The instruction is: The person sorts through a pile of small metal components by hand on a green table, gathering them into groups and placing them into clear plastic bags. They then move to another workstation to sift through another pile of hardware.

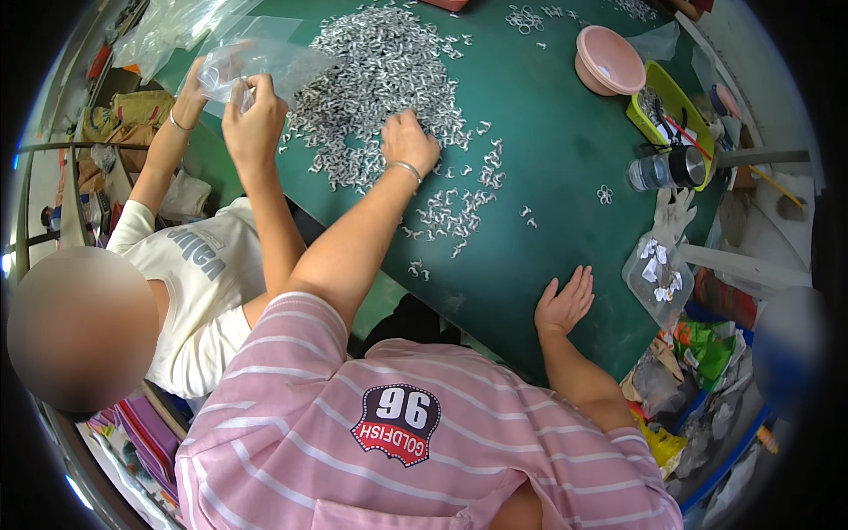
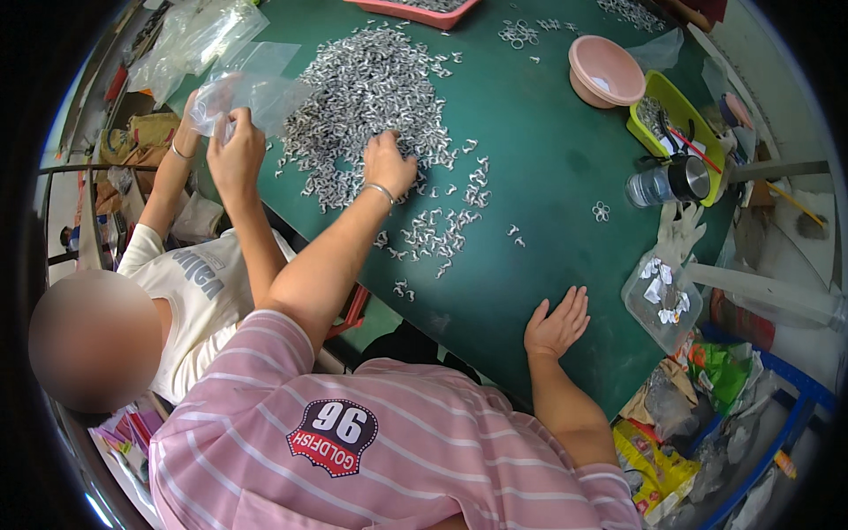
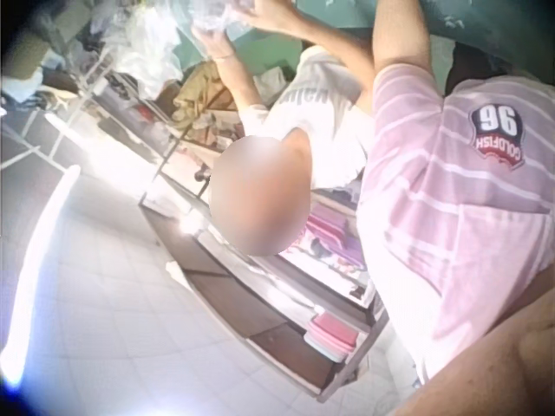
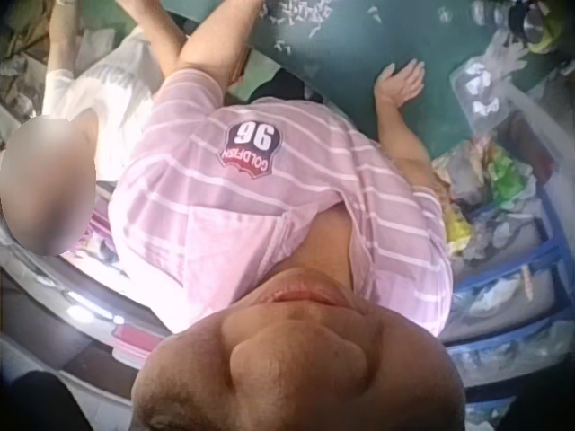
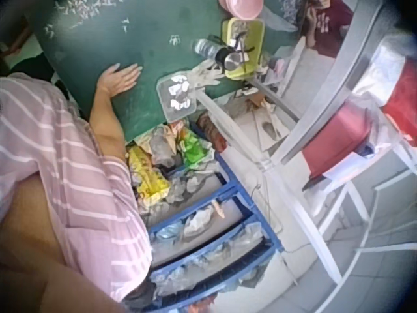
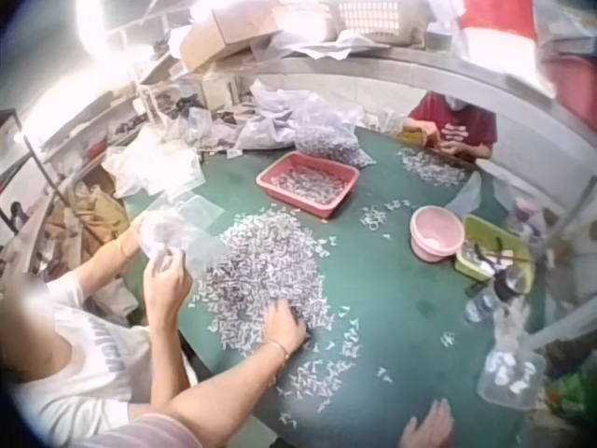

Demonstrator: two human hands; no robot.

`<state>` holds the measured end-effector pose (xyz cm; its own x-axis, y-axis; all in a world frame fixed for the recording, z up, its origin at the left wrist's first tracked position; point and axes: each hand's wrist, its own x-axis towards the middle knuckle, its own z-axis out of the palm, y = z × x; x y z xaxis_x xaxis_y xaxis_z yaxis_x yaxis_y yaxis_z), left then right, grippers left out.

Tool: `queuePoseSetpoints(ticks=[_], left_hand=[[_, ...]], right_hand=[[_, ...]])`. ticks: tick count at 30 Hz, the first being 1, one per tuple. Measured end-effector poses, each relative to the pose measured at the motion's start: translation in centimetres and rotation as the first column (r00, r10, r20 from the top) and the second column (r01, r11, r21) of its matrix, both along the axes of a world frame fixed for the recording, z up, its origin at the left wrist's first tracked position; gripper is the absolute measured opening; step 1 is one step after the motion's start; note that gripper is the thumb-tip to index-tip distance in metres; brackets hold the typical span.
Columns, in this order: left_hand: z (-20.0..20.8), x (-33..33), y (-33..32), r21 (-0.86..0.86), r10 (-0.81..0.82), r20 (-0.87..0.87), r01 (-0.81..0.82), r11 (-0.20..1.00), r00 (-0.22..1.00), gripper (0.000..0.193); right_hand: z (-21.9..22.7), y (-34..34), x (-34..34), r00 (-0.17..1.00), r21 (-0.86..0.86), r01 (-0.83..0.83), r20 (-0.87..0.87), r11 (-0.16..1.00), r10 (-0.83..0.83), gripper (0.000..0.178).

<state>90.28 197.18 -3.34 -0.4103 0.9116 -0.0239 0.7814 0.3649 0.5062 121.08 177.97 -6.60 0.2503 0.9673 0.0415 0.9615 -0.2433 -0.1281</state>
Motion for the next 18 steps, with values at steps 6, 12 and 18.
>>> queuePoseSetpoints(ticks=[6, 12, 18], left_hand=[[0.2, 2.2, 1.9, -0.100, 0.063, -0.053, -0.068, 0.993, 0.997, 0.045], [-1.4, 5.9, -0.4, 0.034, -0.204, -0.156, 0.212, 0.977, 0.966, 0.048], [-1.0, 5.1, -1.0, 0.127, -0.218, -0.057, 0.223, 0.966, 0.974, 0.049]], right_hand=[[0.1, 0.1, 0.0, 1.000, 0.000, -0.003, -0.006, 1.000, 0.003, 0.056], [0.4, 0.1, 0.0, 1.000, -0.015, -0.001, -0.009, 1.000, 0.001, 0.056], [0.7, 0.2, -0.1, 1.000, -0.012, -0.008, -0.018, 1.000, 0.008, 0.056]])
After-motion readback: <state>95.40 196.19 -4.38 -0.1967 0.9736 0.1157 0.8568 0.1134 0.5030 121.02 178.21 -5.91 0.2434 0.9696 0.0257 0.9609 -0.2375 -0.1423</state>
